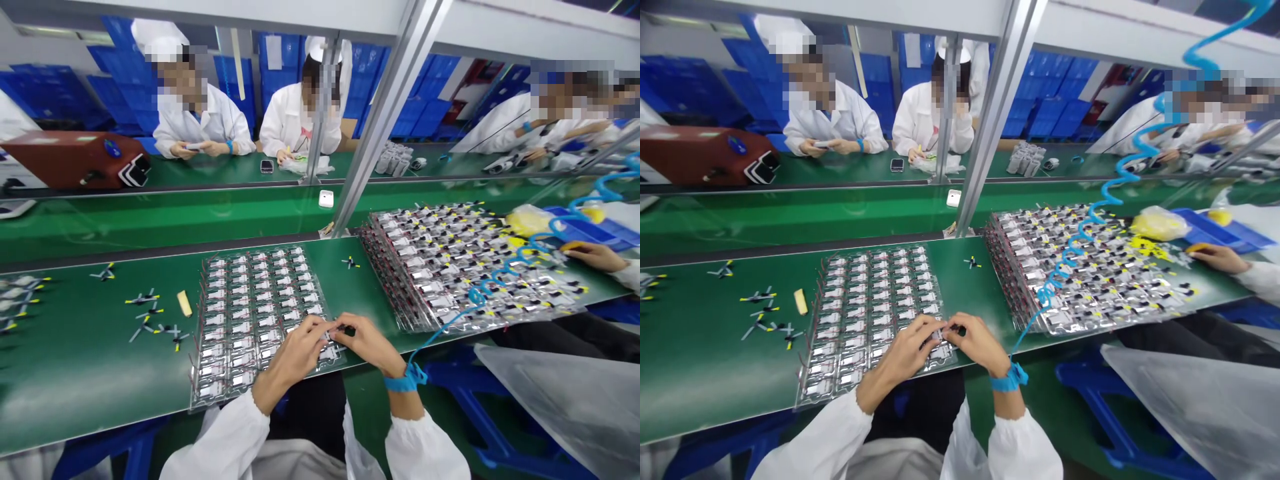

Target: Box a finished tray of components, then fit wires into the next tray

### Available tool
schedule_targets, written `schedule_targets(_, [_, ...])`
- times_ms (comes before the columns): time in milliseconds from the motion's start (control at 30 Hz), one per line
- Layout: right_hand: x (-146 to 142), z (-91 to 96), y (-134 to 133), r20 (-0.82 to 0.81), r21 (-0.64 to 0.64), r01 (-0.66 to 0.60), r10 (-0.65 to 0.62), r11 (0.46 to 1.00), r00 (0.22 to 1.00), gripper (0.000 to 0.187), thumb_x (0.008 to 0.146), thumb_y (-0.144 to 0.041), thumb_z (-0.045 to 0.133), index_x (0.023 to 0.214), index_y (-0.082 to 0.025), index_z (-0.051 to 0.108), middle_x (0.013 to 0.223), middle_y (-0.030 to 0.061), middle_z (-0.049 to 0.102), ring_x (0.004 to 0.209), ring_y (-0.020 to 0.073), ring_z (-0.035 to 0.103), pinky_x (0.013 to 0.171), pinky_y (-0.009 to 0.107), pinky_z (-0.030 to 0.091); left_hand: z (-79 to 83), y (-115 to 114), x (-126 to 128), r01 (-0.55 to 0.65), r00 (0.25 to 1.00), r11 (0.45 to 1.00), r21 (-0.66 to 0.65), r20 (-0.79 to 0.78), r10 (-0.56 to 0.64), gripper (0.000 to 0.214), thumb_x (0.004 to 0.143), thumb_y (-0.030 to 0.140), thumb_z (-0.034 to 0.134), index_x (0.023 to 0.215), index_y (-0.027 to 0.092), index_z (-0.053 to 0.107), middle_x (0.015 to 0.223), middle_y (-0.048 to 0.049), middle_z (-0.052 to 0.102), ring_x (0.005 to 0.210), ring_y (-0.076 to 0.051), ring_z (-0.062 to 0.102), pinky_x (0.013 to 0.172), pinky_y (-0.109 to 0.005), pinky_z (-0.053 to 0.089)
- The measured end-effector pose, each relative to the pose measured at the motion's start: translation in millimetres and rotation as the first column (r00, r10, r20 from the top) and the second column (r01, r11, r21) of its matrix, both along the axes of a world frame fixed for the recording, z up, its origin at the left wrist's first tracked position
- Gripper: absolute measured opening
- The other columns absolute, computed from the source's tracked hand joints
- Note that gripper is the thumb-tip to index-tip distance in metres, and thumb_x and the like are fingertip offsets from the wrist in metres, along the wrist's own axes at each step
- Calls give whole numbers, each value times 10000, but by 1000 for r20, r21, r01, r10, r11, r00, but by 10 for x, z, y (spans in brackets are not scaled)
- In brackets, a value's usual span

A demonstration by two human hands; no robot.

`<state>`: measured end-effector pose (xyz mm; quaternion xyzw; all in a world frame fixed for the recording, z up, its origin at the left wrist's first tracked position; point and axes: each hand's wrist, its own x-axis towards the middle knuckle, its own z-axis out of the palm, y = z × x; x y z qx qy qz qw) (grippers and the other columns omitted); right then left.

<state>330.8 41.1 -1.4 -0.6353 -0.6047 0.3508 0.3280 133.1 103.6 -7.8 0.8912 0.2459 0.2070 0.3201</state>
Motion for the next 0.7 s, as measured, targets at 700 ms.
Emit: schedule_targets(700, [487,-474,-369,55,-37,254,-252,966,966,476,605,-776,703,917,-428,791,831,92,793,734,317,758,546,394,574,358,147,-2190,-675,642,631,382,-117,758,403,925,16,432,1154,211,699,1177,-79,733,1096,-233,649,973,-454,573])
